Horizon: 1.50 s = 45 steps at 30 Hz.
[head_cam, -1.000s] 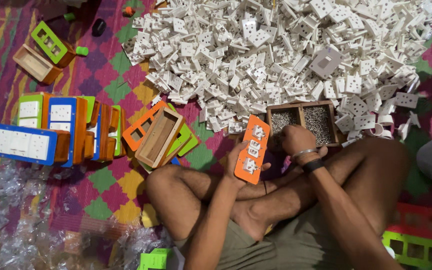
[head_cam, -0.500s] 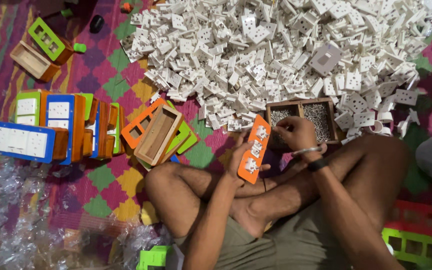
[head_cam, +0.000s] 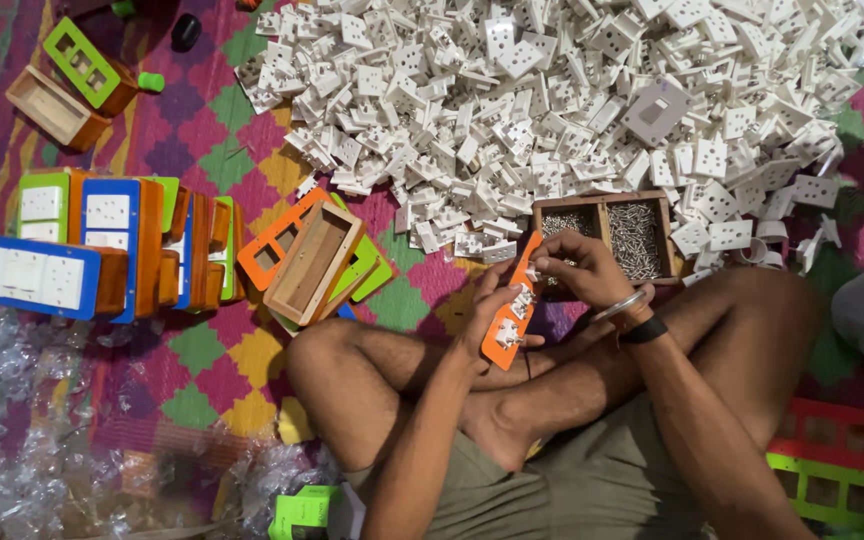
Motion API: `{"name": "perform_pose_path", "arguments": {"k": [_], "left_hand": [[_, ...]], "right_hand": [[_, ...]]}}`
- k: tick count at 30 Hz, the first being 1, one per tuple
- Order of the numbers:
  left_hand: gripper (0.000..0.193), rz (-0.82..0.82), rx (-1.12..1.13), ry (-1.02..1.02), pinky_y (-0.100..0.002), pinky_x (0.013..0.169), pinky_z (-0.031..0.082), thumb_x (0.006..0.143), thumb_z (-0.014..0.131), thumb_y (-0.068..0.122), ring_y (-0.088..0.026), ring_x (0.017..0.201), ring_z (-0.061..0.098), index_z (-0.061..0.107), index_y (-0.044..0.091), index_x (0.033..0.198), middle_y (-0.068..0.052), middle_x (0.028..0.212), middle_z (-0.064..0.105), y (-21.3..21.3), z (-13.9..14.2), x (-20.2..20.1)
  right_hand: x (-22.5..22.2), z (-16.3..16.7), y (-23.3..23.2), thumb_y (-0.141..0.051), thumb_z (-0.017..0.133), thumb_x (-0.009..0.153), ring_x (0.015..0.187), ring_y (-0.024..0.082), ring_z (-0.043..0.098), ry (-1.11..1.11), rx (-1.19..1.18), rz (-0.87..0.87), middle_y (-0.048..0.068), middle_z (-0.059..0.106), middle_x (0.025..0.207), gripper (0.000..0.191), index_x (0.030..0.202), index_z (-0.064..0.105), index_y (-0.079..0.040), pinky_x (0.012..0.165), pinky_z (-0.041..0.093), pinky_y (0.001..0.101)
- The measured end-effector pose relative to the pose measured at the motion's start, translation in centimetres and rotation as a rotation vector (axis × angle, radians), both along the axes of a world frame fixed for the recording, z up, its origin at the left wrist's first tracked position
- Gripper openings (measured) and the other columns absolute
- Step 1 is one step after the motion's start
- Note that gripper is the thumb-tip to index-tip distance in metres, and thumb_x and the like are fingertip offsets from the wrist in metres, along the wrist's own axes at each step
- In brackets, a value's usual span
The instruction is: The person sits on the floor and assembles electrical outlet plates by inserting white plastic inserts into colored frames and securing them with screws. The person handles orange and green frames, using a small screwdriver to fasten the components together.
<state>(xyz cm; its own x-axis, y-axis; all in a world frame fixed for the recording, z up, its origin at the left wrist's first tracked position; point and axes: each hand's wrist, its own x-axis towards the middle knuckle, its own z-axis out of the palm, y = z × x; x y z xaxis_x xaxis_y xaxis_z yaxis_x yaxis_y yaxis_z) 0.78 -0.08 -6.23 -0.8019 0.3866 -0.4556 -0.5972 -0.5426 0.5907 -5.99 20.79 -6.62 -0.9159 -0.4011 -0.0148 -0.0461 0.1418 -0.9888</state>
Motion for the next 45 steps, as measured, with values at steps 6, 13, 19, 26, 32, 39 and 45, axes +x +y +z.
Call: {"name": "perform_pose_path", "arguments": {"k": [6, 13, 19, 26, 32, 39, 45], "left_hand": [[0.055, 0.0, -0.014, -0.028, -0.048, 0.066, 0.065, 0.095, 0.057, 0.024, -0.023, 0.115, 0.058, 0.043, 0.024, 0.148, -0.008, 0.133, 0.055, -0.1, 0.4, -0.1], [0.054, 0.016, -0.079, -0.019, -0.045, 0.063, 0.065, 0.094, 0.058, 0.025, -0.024, 0.113, 0.061, 0.045, 0.022, 0.146, -0.006, 0.13, 0.055, -0.1, 1.6, 0.0], [0.055, 0.01, -0.101, 0.026, -0.044, 0.064, 0.065, 0.094, 0.059, 0.024, -0.024, 0.114, 0.061, 0.044, 0.021, 0.146, -0.004, 0.132, 0.053, 0.2, 1.7, 0.2], [0.054, 0.037, -0.018, 0.016, -0.043, 0.061, 0.065, 0.095, 0.058, 0.022, -0.023, 0.11, 0.062, 0.044, 0.022, 0.147, -0.006, 0.128, 0.058, 0.2, 0.9, 0.3], [0.053, 0.029, -0.015, 0.012, -0.043, 0.06, 0.065, 0.095, 0.058, 0.022, -0.022, 0.107, 0.061, 0.045, 0.02, 0.147, -0.006, 0.126, 0.058, 0.2, 0.0, 0.2], [0.059, 0.055, -0.154, 0.054, -0.042, 0.061, 0.065, 0.093, 0.063, 0.022, -0.023, 0.112, 0.063, 0.043, 0.019, 0.148, -0.007, 0.135, 0.058, -0.9, -0.9, -0.5], [0.058, -0.016, -0.354, 0.181, -0.038, 0.065, 0.066, 0.092, 0.066, 0.022, -0.021, 0.112, 0.06, 0.05, 0.018, 0.148, -0.009, 0.13, 0.059, -0.7, -1.6, -0.3]], "right_hand": [[0.8, -0.1, -1.2, -0.011, 0.073, 0.095, 0.085, 0.007, 0.064, -0.16, -0.073, -0.138, 0.003, 0.071, 0.095, 0.015, 0.105, 0.07, -0.001, 0.075, 0.055, 0.0238], [3.1, 2.5, -3.2, -0.011, 0.072, 0.094, 0.082, 0.01, 0.067, 0.192, 0.119, -0.267, 0.006, 0.067, 0.096, 0.014, 0.101, 0.065, 0.0, 0.073, 0.056, 0.0246], [2.5, 2.1, -3.6, -0.015, 0.074, 0.095, 0.074, 0.01, 0.067, 0.146, 0.193, -0.39, 0.004, 0.07, 0.085, 0.015, 0.096, 0.069, -0.002, 0.065, 0.054, 0.0252], [1.6, -1.2, -2.5, -0.013, 0.076, 0.094, 0.074, 0.007, 0.064, -0.077, -0.098, -0.296, 0.003, 0.069, 0.084, 0.018, 0.098, 0.063, -0.001, 0.066, 0.053, 0.0219], [1.1, -2.6, -2.1, -0.015, 0.073, 0.098, 0.074, 0.006, 0.061, -0.143, -0.129, -0.332, 0.002, 0.07, 0.086, 0.017, 0.1, 0.063, -0.002, 0.063, 0.049, 0.0208], [0.2, -0.6, 0.8, -0.016, 0.072, 0.09, 0.082, 0.035, 0.07, 0.46, 0.807, -0.37, 0.015, 0.074, 0.093, 0.013, 0.099, 0.074, -0.006, 0.073, 0.056, 0.0432], [0.3, -0.9, -0.1, -0.014, 0.07, 0.09, 0.084, 0.039, 0.069, 0.404, 0.666, -0.353, 0.016, 0.073, 0.092, 0.011, 0.096, 0.074, -0.006, 0.076, 0.056, 0.0477]]}}
